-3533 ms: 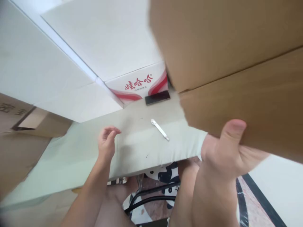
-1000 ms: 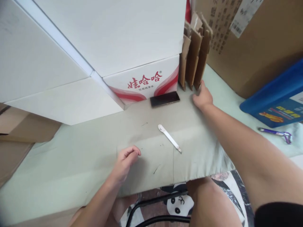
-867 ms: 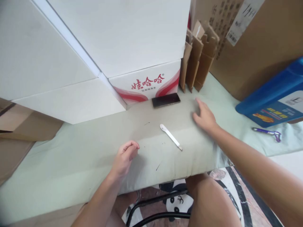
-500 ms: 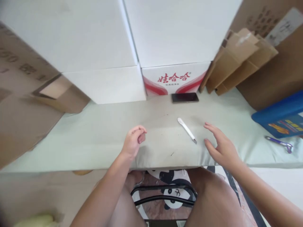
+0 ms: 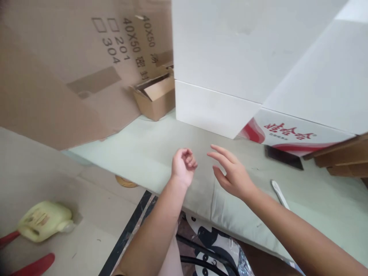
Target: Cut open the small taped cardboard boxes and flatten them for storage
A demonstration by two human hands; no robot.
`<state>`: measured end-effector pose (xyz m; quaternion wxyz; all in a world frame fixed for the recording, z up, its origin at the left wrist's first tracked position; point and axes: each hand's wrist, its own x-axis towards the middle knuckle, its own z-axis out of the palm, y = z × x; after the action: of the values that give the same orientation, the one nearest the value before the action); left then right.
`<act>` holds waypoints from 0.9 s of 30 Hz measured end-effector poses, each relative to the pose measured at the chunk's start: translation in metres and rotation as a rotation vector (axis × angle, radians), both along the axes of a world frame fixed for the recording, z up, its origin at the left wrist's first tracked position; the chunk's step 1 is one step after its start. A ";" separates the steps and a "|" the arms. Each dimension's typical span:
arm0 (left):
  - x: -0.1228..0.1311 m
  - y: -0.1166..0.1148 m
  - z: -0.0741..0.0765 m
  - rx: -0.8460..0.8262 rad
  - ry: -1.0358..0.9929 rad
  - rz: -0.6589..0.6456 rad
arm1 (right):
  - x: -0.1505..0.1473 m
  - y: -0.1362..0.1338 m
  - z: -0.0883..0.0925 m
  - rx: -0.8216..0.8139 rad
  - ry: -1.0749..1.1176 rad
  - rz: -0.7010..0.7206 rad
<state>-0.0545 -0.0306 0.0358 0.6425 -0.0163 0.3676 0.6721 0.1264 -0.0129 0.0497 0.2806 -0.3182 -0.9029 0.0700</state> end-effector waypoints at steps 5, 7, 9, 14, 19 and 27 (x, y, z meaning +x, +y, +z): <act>-0.034 -0.002 0.004 0.018 -0.147 0.100 | -0.107 0.049 -0.001 -0.059 -0.032 0.161; -0.048 -0.002 0.005 0.008 -0.201 0.173 | -0.158 0.072 0.002 -0.061 -0.022 0.209; -0.059 -0.002 0.007 -0.012 -0.252 0.235 | -0.210 0.096 0.008 -0.037 -0.007 0.222; -0.071 -0.005 0.011 -0.031 -0.288 0.249 | -0.306 0.144 0.019 -0.160 -0.087 0.050; -0.077 -0.011 0.012 0.002 -0.135 0.364 | -0.314 0.154 0.013 -0.139 -0.059 0.082; -0.091 -0.037 0.034 0.177 0.286 0.731 | -0.215 0.079 -0.003 -0.094 0.179 0.205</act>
<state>-0.1450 -0.0674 0.0694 0.3024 0.0033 0.3639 0.8810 -0.0888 0.0660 0.0465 0.3361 -0.2297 -0.8977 0.1685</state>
